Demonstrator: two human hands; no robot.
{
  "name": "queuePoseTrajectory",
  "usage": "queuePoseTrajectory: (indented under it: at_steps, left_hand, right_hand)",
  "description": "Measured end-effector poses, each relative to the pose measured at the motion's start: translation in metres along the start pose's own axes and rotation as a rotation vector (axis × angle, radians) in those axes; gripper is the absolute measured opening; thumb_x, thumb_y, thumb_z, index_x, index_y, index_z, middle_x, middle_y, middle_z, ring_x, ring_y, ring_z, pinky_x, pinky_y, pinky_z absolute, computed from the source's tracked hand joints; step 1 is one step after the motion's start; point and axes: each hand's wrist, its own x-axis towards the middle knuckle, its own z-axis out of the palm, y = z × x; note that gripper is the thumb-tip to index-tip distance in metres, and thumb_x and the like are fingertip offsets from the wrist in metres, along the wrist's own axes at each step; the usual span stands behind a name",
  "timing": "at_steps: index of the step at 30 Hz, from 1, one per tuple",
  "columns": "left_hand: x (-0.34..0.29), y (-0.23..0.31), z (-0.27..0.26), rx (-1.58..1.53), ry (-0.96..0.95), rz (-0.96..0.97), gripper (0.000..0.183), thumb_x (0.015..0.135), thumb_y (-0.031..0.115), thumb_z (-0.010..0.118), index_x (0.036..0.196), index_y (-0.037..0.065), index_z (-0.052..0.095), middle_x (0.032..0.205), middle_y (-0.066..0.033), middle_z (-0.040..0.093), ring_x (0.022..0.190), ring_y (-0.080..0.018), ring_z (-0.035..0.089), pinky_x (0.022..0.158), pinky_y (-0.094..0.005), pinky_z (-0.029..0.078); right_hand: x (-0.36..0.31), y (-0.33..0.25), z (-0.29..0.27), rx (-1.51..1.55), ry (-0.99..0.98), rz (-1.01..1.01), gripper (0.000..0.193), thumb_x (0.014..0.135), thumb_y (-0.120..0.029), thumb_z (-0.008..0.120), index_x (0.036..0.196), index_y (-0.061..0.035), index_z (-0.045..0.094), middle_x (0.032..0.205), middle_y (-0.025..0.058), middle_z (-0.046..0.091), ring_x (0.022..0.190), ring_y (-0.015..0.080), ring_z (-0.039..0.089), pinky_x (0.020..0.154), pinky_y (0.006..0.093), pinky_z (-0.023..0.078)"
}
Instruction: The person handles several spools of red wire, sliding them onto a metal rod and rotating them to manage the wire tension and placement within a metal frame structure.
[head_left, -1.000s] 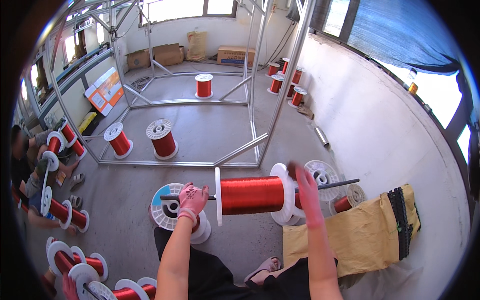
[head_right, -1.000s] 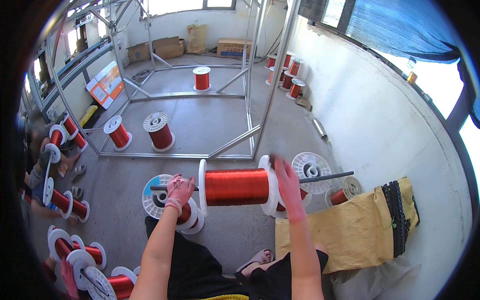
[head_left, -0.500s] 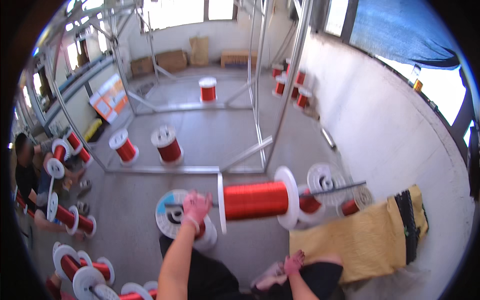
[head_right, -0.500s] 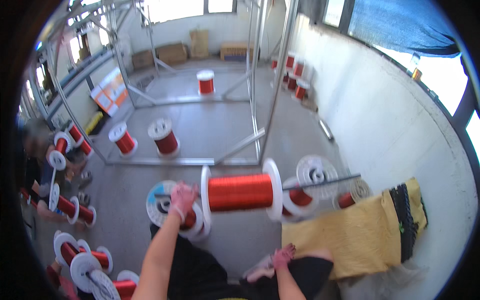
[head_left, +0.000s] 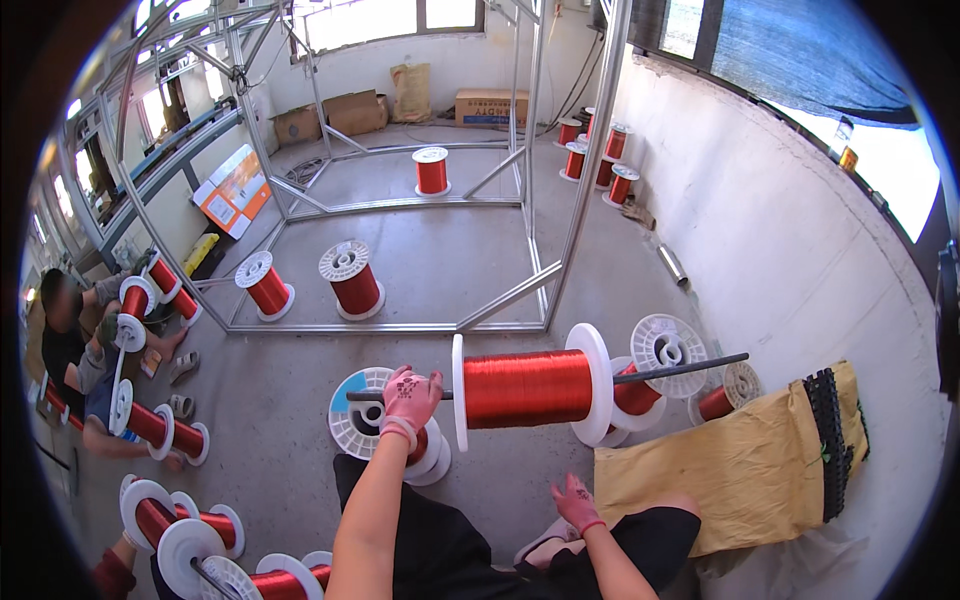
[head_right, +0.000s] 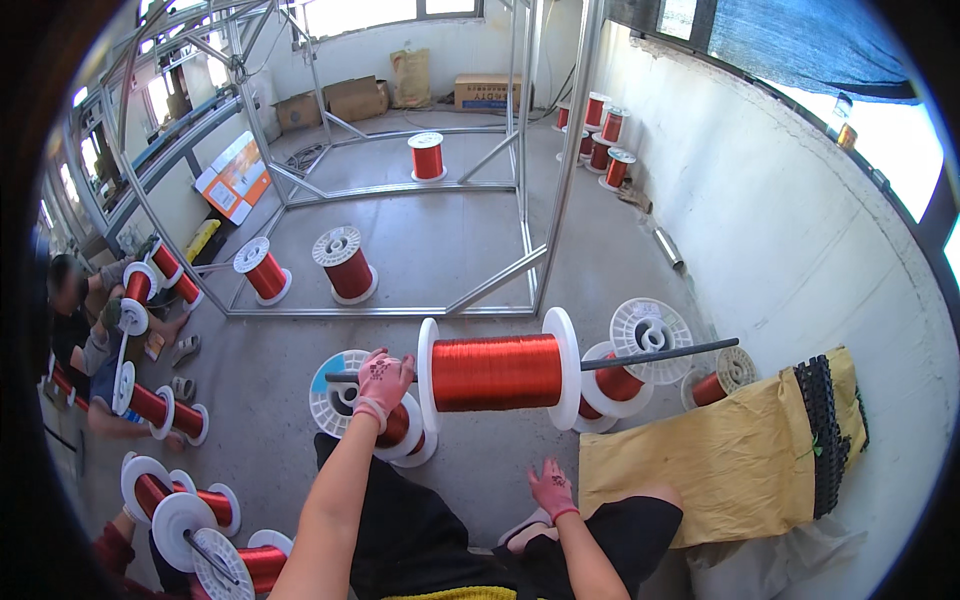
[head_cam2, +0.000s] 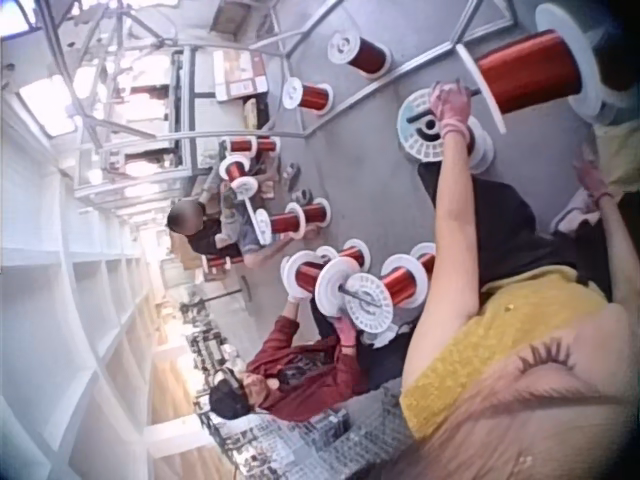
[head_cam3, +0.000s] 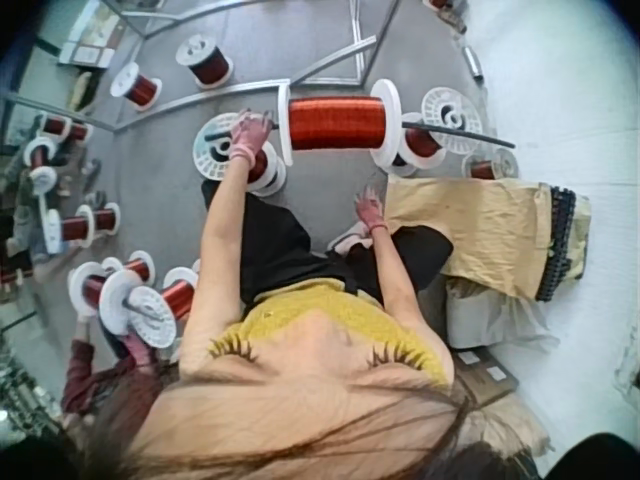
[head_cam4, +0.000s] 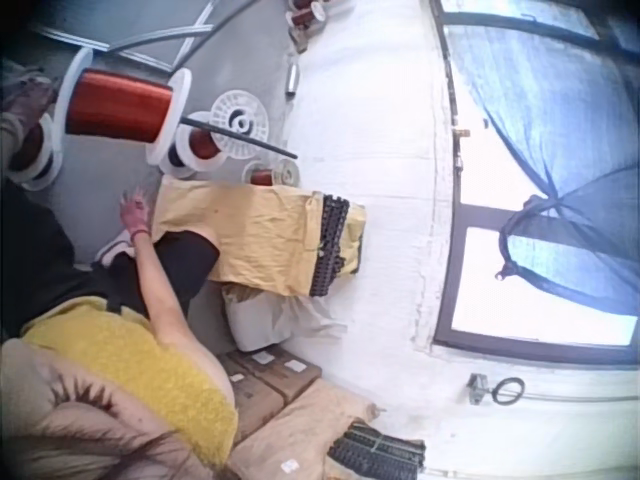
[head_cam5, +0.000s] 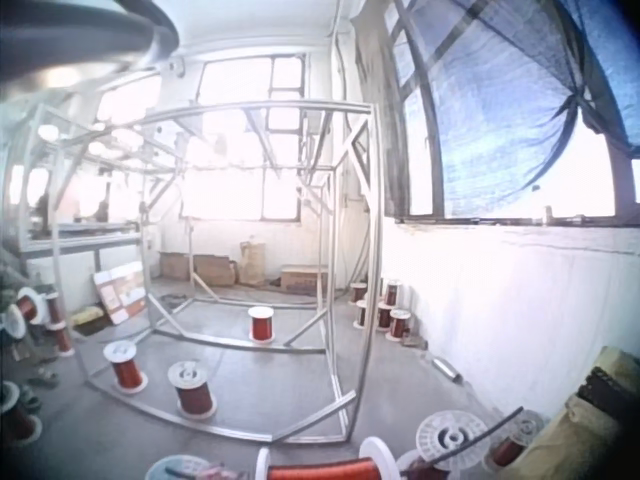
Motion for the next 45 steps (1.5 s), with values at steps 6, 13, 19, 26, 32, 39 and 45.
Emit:
queuePoseTrajectory:
  at_steps: [6, 13, 19, 26, 32, 39, 45]
  left_hand:
    - [0.0, 0.003, -0.003, 0.037, -0.041, -0.032, 0.054, 0.09, 0.032, 0.032, 0.06, 0.002, 0.065, 0.066, -0.0141, 0.064, 0.078, -0.0268, 0.061, 0.097, -0.0334, 0.036]
    - [0.0, 0.002, -0.004, 0.026, -0.076, -0.041, 0.055, 0.091, 0.033, 0.031, 0.061, 0.002, 0.065, 0.068, -0.0146, 0.064, 0.08, -0.0264, 0.061, 0.098, -0.0339, 0.035]
    - [0.002, 0.002, -0.005, 0.054, -0.099, -0.037, 0.056, 0.091, 0.033, 0.03, 0.062, 0.001, 0.066, 0.068, -0.0142, 0.064, 0.081, -0.0257, 0.061, 0.098, -0.0335, 0.035]
    - [-0.003, -0.003, 0.003, 0.008, -0.047, -0.007, 0.053, 0.09, 0.031, 0.033, 0.059, 0.003, 0.065, 0.066, -0.0129, 0.064, 0.08, -0.0247, 0.061, 0.096, -0.0337, 0.037]
    - [-0.008, -0.003, 0.01, 0.019, -0.012, -0.081, 0.055, 0.089, 0.041, 0.035, 0.071, 0.0, 0.068, 0.078, -0.0195, 0.065, 0.09, -0.0313, 0.06, 0.093, -0.0362, 0.039]
    - [-0.001, -0.004, 0.005, 0.031, -0.03, -0.001, 0.049, 0.091, 0.028, 0.034, 0.061, 0.006, 0.066, 0.066, -0.0102, 0.065, 0.081, -0.0235, 0.061, 0.097, -0.0339, 0.036]
    - [-0.001, 0.0, 0.001, 0.037, -0.04, -0.026, 0.049, 0.091, 0.028, 0.034, 0.062, 0.005, 0.066, 0.066, -0.0095, 0.065, 0.081, -0.0233, 0.061, 0.097, -0.0331, 0.036]
  right_hand:
    - [-0.004, -0.022, -0.043, 0.07, -0.464, 0.093, 0.06, 0.087, -0.043, 0.046, 0.128, 0.0, 0.042, 0.127, 0.0192, 0.048, 0.119, 0.0315, 0.045, 0.1, 0.0361, 0.033]
    - [0.02, -0.129, -0.218, 1.006, -0.556, -0.421, 0.045, 0.09, -0.031, 0.049, 0.122, -0.0001, 0.05, 0.116, 0.0109, 0.057, 0.105, 0.0198, 0.055, 0.092, 0.0301, 0.041]
    - [0.14, -0.201, -0.262, 0.228, 0.52, -0.299, 0.054, 0.087, -0.029, 0.051, 0.125, 0.007, 0.039, 0.122, 0.0241, 0.051, 0.116, 0.0345, 0.048, 0.097, 0.0358, 0.035]
    - [0.088, -0.116, -0.169, 0.458, 0.712, -0.39, 0.052, 0.089, -0.023, 0.05, 0.126, 0.0108, 0.036, 0.124, 0.0296, 0.045, 0.118, 0.0404, 0.043, 0.099, 0.0383, 0.034]
    - [-0.005, 0.025, -0.007, -0.02, 0.15, 0.27, 0.077, 0.084, -0.039, 0.054, 0.133, 0.0108, 0.022, 0.138, 0.0308, 0.025, 0.128, 0.0425, 0.026, 0.108, 0.044, 0.02]
    - [0.014, 0.029, 0.01, 0.022, 0.087, 0.092, 0.074, 0.084, -0.043, 0.052, 0.131, 0.009, 0.028, 0.132, 0.0276, 0.038, 0.124, 0.0368, 0.036, 0.103, 0.0403, 0.03]
    - [-0.001, 0.01, 0.011, 0.034, 0.024, 0.057, 0.073, 0.085, -0.044, 0.051, 0.13, 0.0094, 0.03, 0.131, 0.0279, 0.038, 0.122, 0.0372, 0.039, 0.101, 0.0406, 0.032]
